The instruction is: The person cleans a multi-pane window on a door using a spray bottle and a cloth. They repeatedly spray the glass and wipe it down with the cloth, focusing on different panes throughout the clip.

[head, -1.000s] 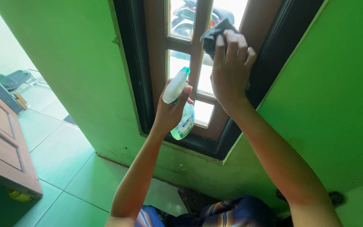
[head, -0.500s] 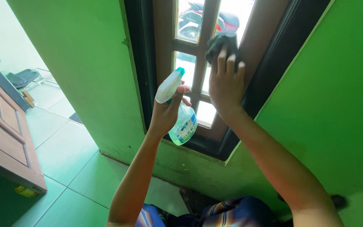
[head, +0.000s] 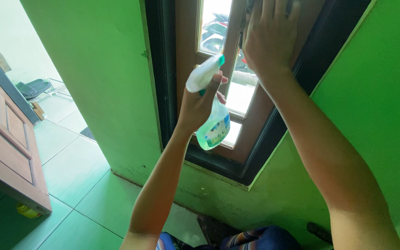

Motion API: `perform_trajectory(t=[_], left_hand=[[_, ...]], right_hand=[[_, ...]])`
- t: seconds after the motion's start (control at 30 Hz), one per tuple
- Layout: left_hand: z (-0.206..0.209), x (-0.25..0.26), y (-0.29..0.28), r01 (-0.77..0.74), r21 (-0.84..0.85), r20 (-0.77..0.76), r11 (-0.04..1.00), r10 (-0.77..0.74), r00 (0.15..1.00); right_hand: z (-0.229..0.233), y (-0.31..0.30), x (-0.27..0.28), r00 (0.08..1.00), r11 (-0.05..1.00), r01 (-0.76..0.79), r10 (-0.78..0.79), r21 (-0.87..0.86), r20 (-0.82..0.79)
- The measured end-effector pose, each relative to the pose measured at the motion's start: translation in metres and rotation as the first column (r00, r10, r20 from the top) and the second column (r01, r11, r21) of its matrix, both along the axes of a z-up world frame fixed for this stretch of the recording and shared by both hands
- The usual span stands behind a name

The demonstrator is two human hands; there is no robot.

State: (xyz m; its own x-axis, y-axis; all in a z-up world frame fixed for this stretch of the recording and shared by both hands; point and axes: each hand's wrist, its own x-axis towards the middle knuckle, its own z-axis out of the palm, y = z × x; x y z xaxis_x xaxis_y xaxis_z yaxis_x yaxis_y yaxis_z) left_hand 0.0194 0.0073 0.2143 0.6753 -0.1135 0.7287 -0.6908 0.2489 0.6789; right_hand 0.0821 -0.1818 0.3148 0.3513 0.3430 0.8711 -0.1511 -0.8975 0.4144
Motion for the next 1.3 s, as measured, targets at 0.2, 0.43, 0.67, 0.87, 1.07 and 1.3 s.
perform_trajectory(t=[0.2, 0.43, 0.67, 0.87, 1.07, 1.3], left_hand=[[0.028, 0.006, 0.015, -0.020, -0.075, 0.112, 0.997, 0.029, 0.993], [0.033, -0.005, 0.019, -0.059, -0.033, 0.017, 0.998, 0.060, 0.998], [0.050, -0.003, 0.005, -0.025, -0.018, 0.076, 1.000, 0.027, 0.997], [0.056, -0.004, 0.000, -0.037, 0.012, 0.094, 0.999, 0.036, 0.995], [0.055, -0.006, 0.006, 0.028, -0.039, 0.129, 0.999, -0.023, 0.991], [0.040, -0.005, 0.007, 0.009, 0.031, 0.035, 0.999, -0.010, 0.999]], right_hand=[[-0.095, 0.013, -0.048, 0.958, 0.966, 0.158, -0.200, -0.206, -0.205], [-0.109, -0.012, -0.039, 0.956, 0.900, 0.247, -0.288, -0.360, -0.063], [0.050, -0.008, -0.011, 0.989, 0.983, 0.121, -0.131, -0.138, -0.065], [0.059, -0.003, -0.002, 0.961, 0.980, -0.059, 0.106, 0.188, -0.254], [-0.077, -0.001, -0.033, 0.959, 0.949, 0.245, -0.267, -0.200, -0.090], [-0.014, -0.017, -0.004, 0.977, 0.978, 0.158, -0.174, -0.135, -0.122]])
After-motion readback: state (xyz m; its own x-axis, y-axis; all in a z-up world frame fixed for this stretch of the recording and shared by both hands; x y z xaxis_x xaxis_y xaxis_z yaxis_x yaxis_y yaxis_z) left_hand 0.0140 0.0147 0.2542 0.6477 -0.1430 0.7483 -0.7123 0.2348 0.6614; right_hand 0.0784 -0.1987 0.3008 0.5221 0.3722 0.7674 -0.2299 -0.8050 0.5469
